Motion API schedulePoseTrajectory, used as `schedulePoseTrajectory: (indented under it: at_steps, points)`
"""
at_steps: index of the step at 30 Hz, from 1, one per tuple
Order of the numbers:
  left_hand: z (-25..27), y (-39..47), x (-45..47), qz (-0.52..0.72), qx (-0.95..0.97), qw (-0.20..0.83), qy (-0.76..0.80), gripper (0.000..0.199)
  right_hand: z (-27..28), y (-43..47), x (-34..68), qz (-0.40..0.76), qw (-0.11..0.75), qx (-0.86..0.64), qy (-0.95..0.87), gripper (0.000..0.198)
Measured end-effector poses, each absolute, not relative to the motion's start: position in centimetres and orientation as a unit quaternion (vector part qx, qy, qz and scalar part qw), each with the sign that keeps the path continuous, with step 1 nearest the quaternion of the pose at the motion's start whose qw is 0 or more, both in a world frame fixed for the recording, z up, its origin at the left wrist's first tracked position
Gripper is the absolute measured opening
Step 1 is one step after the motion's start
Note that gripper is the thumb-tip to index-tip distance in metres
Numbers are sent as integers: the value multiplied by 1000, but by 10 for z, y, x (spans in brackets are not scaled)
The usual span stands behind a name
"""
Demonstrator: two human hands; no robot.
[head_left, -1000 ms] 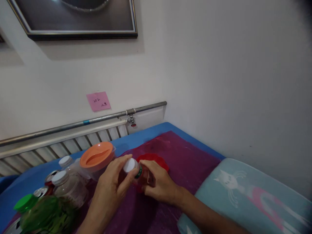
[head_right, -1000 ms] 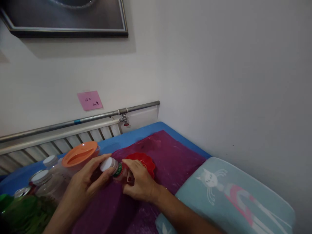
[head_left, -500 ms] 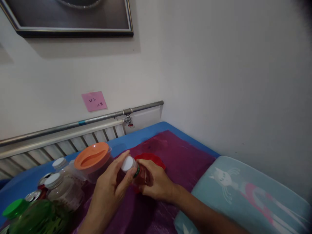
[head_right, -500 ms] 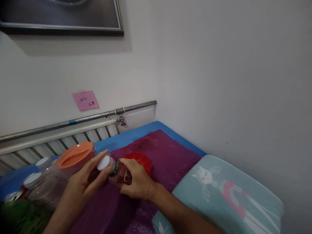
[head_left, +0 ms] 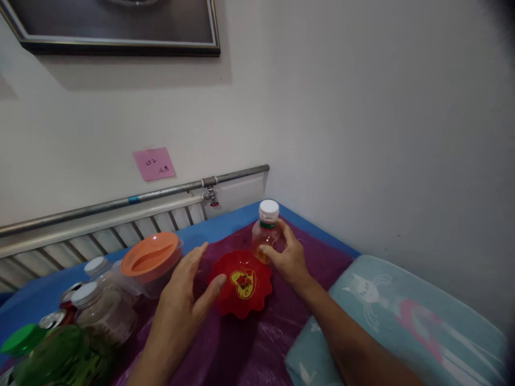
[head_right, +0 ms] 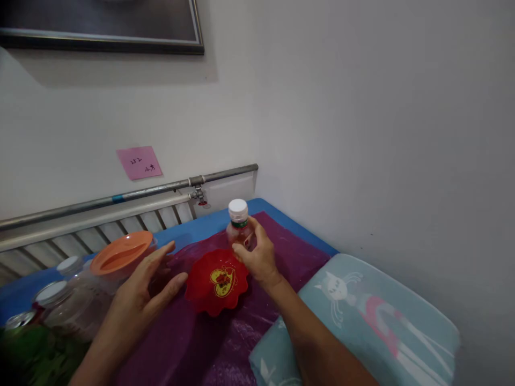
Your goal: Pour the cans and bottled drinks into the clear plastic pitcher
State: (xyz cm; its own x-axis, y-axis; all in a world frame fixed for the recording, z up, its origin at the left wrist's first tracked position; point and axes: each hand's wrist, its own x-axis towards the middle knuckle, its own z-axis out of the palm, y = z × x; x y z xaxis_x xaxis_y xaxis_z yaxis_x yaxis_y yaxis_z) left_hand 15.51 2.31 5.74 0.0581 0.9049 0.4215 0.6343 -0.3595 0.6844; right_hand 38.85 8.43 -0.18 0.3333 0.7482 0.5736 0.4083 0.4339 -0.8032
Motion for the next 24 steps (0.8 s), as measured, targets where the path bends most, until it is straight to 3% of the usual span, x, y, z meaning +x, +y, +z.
schedulePoseTrajectory:
  at_steps: [11,17,20,24]
  points:
    - [54,25,151,390,740,164,523,60,-39,128,423,133,592,-615,-504,70]
    - [53,25,151,369,749,170,524,60,-26,123,424,90,605,-619,-493,76]
    - [53,25,150,368,751,160,525,59,-6,107,424,31,532,-657,-533,51]
    - [52,26,149,362,754,152,526,59,7,84,421,84,366,-672,-638,17]
